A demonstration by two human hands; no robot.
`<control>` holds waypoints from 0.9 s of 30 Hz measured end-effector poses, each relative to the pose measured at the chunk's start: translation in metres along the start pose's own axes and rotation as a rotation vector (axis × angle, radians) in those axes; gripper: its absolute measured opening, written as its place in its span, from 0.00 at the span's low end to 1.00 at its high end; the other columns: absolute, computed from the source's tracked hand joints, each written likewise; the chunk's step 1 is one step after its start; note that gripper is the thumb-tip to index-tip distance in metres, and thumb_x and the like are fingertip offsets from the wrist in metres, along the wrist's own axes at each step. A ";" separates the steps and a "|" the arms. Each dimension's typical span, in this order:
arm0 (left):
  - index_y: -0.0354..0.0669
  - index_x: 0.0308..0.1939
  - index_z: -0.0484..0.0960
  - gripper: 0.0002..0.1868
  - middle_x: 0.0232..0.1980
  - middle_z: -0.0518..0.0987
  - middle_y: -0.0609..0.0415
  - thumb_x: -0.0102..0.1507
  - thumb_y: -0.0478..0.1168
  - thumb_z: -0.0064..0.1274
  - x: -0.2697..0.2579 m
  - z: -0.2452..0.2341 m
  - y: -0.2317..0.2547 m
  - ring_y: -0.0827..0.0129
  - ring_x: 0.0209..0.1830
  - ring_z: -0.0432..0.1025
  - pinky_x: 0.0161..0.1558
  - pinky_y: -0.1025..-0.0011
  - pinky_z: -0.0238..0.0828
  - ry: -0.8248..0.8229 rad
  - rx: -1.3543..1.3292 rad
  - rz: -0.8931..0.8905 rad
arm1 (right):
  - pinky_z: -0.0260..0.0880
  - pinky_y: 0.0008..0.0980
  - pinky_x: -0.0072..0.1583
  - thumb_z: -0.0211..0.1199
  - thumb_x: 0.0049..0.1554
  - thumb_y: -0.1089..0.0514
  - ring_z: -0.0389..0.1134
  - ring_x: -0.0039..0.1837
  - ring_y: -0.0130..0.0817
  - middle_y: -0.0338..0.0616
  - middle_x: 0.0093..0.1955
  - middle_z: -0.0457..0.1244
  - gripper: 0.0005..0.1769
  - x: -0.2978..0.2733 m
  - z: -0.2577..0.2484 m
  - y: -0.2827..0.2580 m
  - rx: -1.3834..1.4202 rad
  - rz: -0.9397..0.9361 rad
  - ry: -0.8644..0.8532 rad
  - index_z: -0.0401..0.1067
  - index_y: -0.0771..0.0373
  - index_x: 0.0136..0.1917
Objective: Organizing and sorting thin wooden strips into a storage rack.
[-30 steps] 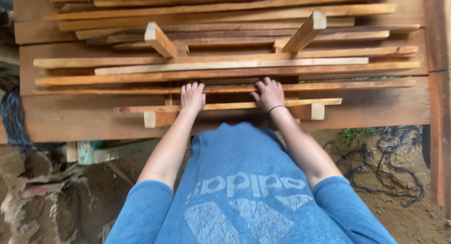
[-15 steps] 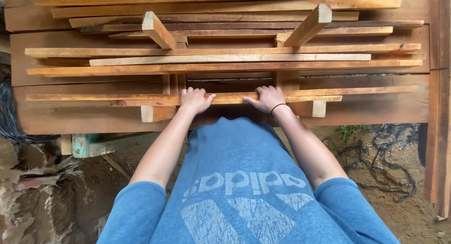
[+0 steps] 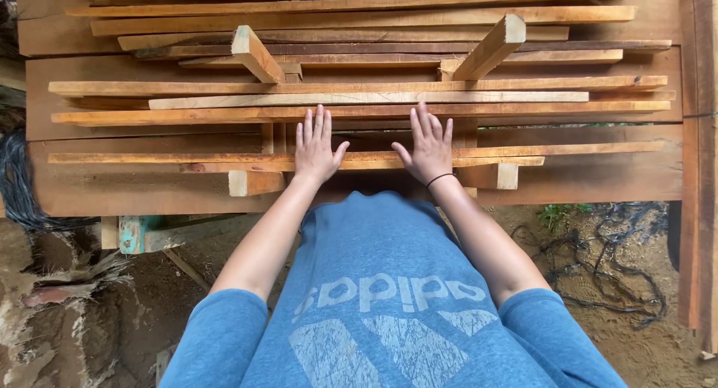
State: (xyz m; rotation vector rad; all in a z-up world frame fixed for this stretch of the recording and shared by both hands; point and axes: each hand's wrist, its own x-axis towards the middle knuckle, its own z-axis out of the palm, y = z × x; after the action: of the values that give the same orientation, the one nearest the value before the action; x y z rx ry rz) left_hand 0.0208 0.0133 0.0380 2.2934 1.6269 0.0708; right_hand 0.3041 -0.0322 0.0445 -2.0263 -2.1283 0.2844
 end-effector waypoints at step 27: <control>0.50 0.70 0.70 0.36 0.66 0.71 0.53 0.66 0.67 0.46 0.021 0.058 -0.057 0.57 0.72 0.63 0.73 0.47 0.52 0.036 0.098 -0.039 | 0.54 0.55 0.72 0.63 0.57 0.30 0.58 0.72 0.44 0.42 0.67 0.61 0.38 0.003 0.036 0.039 -0.033 -0.012 0.175 0.68 0.53 0.71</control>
State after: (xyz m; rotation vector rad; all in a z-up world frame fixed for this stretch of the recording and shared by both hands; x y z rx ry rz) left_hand -0.0105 0.0354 -0.0360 2.3441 1.7280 0.0236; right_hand 0.3315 -0.0281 -0.0002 -1.9751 -2.0509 0.0675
